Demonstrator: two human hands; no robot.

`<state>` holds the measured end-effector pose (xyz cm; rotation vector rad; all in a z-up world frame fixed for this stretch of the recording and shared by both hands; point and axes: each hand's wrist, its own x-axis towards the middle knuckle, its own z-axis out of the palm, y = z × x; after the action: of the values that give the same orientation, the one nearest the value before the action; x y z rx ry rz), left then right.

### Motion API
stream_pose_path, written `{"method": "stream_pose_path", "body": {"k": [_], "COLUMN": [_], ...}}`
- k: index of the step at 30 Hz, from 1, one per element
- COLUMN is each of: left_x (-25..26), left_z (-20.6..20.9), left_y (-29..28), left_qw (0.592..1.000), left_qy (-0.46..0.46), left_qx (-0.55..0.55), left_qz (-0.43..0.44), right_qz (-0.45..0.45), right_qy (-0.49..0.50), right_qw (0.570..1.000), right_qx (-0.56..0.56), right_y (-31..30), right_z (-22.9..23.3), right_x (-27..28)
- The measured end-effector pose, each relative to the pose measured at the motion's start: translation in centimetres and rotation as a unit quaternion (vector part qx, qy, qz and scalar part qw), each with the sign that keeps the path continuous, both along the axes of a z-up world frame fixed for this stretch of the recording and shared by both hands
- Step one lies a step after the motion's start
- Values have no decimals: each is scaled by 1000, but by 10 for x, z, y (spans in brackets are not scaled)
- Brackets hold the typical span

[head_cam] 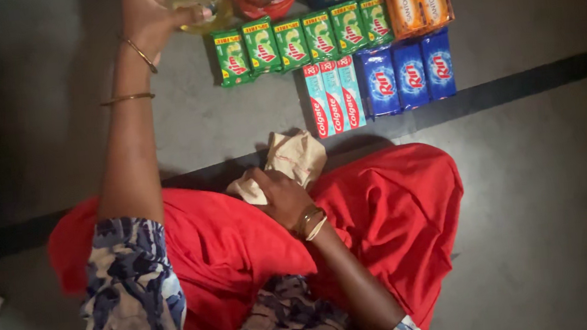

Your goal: The person sits on the floor and wipes several household products with a cloth. They handle bottles of liquid detergent and small packets of soap or detergent, wiping each item individually and placing them back in a row.

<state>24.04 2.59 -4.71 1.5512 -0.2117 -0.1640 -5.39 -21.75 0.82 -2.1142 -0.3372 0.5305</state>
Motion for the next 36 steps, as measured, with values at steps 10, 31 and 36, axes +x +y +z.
{"method": "stream_pose_path", "body": {"k": [10, 31, 36], "left_x": [0, -167, -203], "left_z": [-4, 30, 42], "left_y": [-8, -38, -66], "left_qw": [992, 930, 894], "left_qy": [-113, -224, -185], "left_qx": [-28, 243, 398], "left_qz": [44, 162, 92], "right_qz": [7, 112, 135], "right_qy": [-3, -106, -78], "right_qw": [1000, 988, 977], "right_qx": [15, -8, 148], "right_y": [-4, -28, -81], "right_z": [-7, -88, -54], "right_x": [0, -7, -3]}}
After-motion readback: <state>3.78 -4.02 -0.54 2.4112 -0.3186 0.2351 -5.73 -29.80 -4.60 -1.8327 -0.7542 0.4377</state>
